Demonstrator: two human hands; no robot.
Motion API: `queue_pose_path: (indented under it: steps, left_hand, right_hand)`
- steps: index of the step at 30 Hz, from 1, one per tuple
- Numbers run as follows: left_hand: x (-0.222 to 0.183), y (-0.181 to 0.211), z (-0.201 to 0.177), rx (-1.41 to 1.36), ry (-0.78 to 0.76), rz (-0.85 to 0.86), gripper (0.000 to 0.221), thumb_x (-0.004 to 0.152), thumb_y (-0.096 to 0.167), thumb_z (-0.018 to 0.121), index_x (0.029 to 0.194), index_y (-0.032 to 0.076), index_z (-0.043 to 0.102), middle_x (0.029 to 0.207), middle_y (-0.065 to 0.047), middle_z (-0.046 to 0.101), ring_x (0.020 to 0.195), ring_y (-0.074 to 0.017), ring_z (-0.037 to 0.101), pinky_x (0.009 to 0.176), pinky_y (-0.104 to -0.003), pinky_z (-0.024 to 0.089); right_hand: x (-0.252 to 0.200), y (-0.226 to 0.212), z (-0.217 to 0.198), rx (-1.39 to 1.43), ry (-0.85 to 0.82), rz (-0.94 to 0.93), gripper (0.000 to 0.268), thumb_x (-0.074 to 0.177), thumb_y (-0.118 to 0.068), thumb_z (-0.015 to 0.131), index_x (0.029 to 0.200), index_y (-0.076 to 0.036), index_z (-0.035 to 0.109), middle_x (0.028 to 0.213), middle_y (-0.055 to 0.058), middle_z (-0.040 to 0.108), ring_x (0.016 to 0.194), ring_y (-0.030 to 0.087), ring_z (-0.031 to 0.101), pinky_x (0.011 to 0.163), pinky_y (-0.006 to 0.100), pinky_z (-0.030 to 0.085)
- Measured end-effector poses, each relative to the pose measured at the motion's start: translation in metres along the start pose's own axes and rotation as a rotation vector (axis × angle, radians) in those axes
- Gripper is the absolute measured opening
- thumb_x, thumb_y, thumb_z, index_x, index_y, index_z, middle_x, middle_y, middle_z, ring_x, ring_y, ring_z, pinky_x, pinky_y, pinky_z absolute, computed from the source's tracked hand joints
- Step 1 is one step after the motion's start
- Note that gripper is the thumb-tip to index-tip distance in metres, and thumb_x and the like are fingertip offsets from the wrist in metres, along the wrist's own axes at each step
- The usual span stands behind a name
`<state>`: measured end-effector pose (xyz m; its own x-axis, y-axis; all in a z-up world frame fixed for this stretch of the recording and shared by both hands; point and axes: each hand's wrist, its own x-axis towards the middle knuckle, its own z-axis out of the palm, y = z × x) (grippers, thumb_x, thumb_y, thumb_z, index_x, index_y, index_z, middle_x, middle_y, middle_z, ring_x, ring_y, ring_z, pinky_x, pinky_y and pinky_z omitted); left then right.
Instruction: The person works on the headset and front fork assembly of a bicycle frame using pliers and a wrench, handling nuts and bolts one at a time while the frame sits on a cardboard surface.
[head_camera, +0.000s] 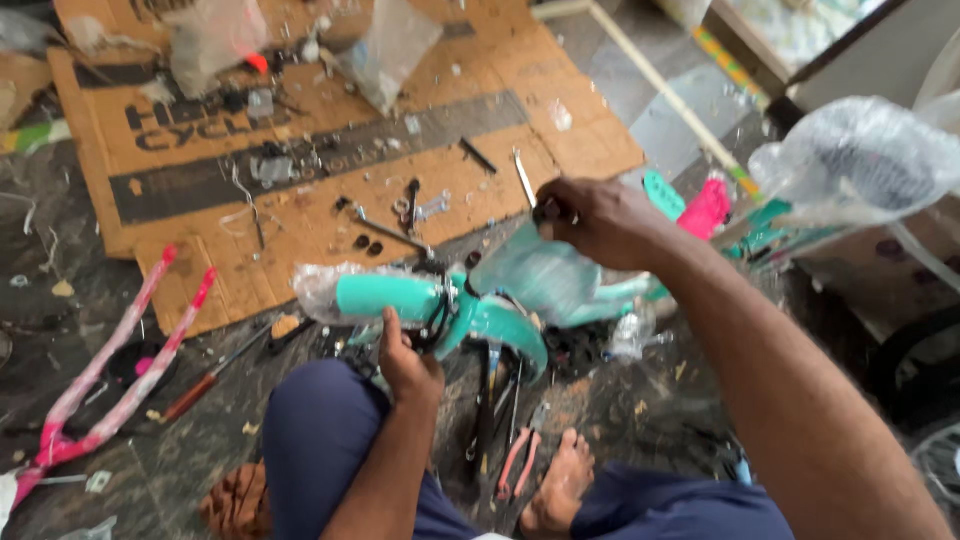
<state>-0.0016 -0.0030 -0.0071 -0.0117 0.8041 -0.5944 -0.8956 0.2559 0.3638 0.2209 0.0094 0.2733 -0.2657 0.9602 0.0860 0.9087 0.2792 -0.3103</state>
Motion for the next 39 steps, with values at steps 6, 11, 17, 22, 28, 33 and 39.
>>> queue_pose_path:
  steps: [6,11,17,22,28,33,39]
  left_hand:
    - [0.004,-0.004,0.000,-0.090,-0.054,0.061,0.042,0.098,0.031,0.069,0.070,0.017,0.040,0.069,0.004,0.040,0.065,-0.0123,0.048,0.064,-0.031,0.049]
    - [0.009,-0.006,-0.001,-0.014,0.036,0.061,0.041,0.099,0.032,0.070,0.071,0.018,0.043,0.069,0.006,0.036,0.064,-0.0104,0.043,0.061,-0.030,0.042]
    - [0.007,-0.005,-0.002,-0.011,0.030,0.030,0.039,0.097,0.035,0.071,0.072,0.018,0.046,0.072,0.006,0.036,0.065,-0.0106,0.041,0.061,-0.030,0.041]
    - [0.002,-0.001,0.005,-0.012,0.028,0.039,0.039,0.095,0.035,0.072,0.072,0.017,0.045,0.073,0.005,0.037,0.067,-0.0111,0.045,0.064,-0.030,0.047]
    - [0.002,-0.002,0.002,0.030,0.047,0.035,0.038,0.098,0.034,0.070,0.073,0.017,0.047,0.073,0.005,0.036,0.067,-0.0107,0.042,0.062,-0.030,0.042]
    - [0.001,-0.002,0.001,-0.024,-0.016,0.062,0.036,0.098,0.032,0.072,0.075,0.016,0.049,0.074,0.006,0.037,0.067,-0.0110,0.044,0.064,-0.030,0.047]
    - [0.001,-0.004,-0.001,0.033,0.013,0.062,0.021,0.097,0.031,0.069,0.090,0.011,0.065,0.077,0.006,0.045,0.071,-0.0089,0.047,0.065,-0.028,0.045]
  right_hand:
    - [0.003,-0.016,-0.005,-0.450,0.015,0.439,0.061,0.094,-0.068,0.059,0.077,-0.011,0.072,0.069,0.015,0.068,0.073,0.038,0.070,0.069,0.051,0.055]
    - [0.003,-0.029,0.005,-0.429,0.120,0.447,0.064,0.093,-0.073,0.055,0.080,-0.013,0.074,0.076,0.012,0.071,0.080,0.036,0.071,0.075,0.049,0.055]
    - [0.003,-0.020,-0.018,-0.037,0.043,-0.031,0.069,0.093,-0.073,0.053,0.106,-0.006,0.068,0.086,0.014,0.073,0.079,0.037,0.070,0.064,0.050,0.053]
    - [0.010,-0.035,-0.011,-0.391,-0.161,0.544,0.068,0.092,-0.076,0.050,0.096,-0.010,0.067,0.085,0.016,0.073,0.083,0.034,0.072,0.075,0.049,0.055]
    - [0.010,-0.027,0.000,-0.221,-0.067,0.382,0.059,0.093,-0.066,0.051,0.098,-0.009,0.068,0.086,0.015,0.075,0.082,0.034,0.073,0.073,0.048,0.055]
    - [0.010,-0.012,-0.007,-0.316,-0.148,0.413,0.059,0.091,-0.065,0.058,0.093,-0.008,0.071,0.086,0.016,0.075,0.084,0.035,0.072,0.076,0.047,0.055]
    - [0.008,-0.028,0.009,-0.350,0.011,0.584,0.063,0.096,-0.068,0.057,0.092,-0.007,0.075,0.084,0.018,0.073,0.089,0.036,0.070,0.079,0.048,0.054]
